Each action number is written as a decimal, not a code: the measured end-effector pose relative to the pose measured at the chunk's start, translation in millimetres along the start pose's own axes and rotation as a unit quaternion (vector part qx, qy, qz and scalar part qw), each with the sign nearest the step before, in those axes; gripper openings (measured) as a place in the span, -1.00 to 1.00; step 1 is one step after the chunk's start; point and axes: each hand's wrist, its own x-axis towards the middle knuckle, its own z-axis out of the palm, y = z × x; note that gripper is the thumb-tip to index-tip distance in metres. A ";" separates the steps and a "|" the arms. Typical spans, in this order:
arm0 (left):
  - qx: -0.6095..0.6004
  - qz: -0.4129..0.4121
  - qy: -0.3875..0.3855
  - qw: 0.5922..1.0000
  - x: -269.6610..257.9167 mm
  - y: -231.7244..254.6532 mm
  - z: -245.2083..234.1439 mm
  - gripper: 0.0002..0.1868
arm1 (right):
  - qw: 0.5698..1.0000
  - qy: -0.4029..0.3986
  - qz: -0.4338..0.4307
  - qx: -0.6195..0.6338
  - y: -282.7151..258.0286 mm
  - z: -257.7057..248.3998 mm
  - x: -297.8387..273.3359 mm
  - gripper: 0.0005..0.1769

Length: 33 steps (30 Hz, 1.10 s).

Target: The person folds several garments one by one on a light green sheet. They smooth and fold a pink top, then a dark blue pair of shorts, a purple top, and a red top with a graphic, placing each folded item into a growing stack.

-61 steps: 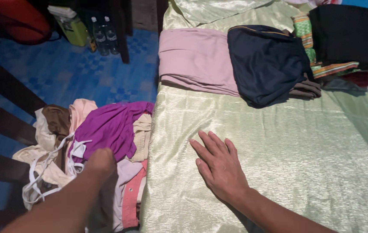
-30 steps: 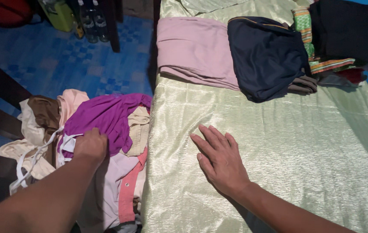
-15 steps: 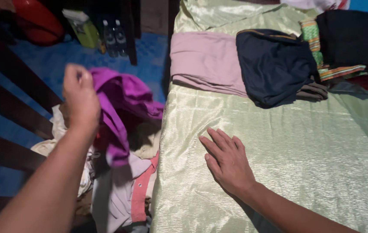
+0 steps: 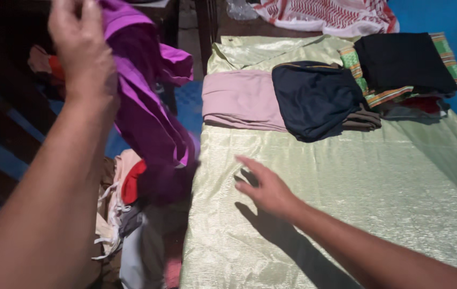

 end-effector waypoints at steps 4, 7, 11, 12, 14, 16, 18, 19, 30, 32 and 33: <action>0.043 -0.135 -0.111 0.984 -0.1 30.0 38.7 -0.85 | 0.993 0.027 -0.010 0.118 -44.9 -18.8 30.1 0.04; 0.123 -0.144 -0.233 0.954 -39.8 51.0 88.1 -0.83 | 0.957 0.007 -0.091 0.277 -65.3 -26.7 45.7 -0.10; 0.066 -0.183 -0.232 0.953 -93.6 84.8 130.1 -0.74 | 0.930 0.035 -0.053 0.362 -61.1 -33.9 41.7 -0.64; 0.050 -0.184 -0.209 0.959 -101.1 93.0 134.4 -0.71 | 0.922 0.062 -0.053 0.379 -56.8 -36.9 36.5 -0.66; 0.097 -0.231 -0.250 0.935 -114.1 107.4 135.5 -0.55 | 0.902 0.117 -0.053 0.411 -46.7 -45.8 21.2 -0.67; 0.129 -0.251 -0.294 0.913 -128.1 119.6 136.4 -0.43 | 0.885 0.178 -0.061 0.427 -42.9 -62.6 19.4 -0.75; 0.146 -0.243 -0.341 0.896 -141.8 123.6 137.3 -0.35 | 0.853 0.224 -0.045 0.469 -37.7 -86.1 14.3 -0.75; 0.194 -0.253 -0.361 0.877 -146.9 121.8 138.1 -0.40 | 0.831 0.238 -0.025 0.502 -34.9 -103.5 11.9 -0.71; -0.016 -0.474 -0.241 0.847 -168.1 47.0 174.1 -0.80 | 0.831 0.356 -0.132 0.405 39.5 -284.3 -63.1 -0.77; -0.084 -0.473 -0.197 0.854 -163.8 39.2 181.8 -0.84 | 0.796 0.494 0.000 0.348 59.4 -293.4 -82.6 -0.72; -0.083 -0.484 -0.191 0.850 -163.0 37.5 185.0 -0.84 | 0.805 0.495 0.031 0.326 70.7 -297.2 -90.5 -0.74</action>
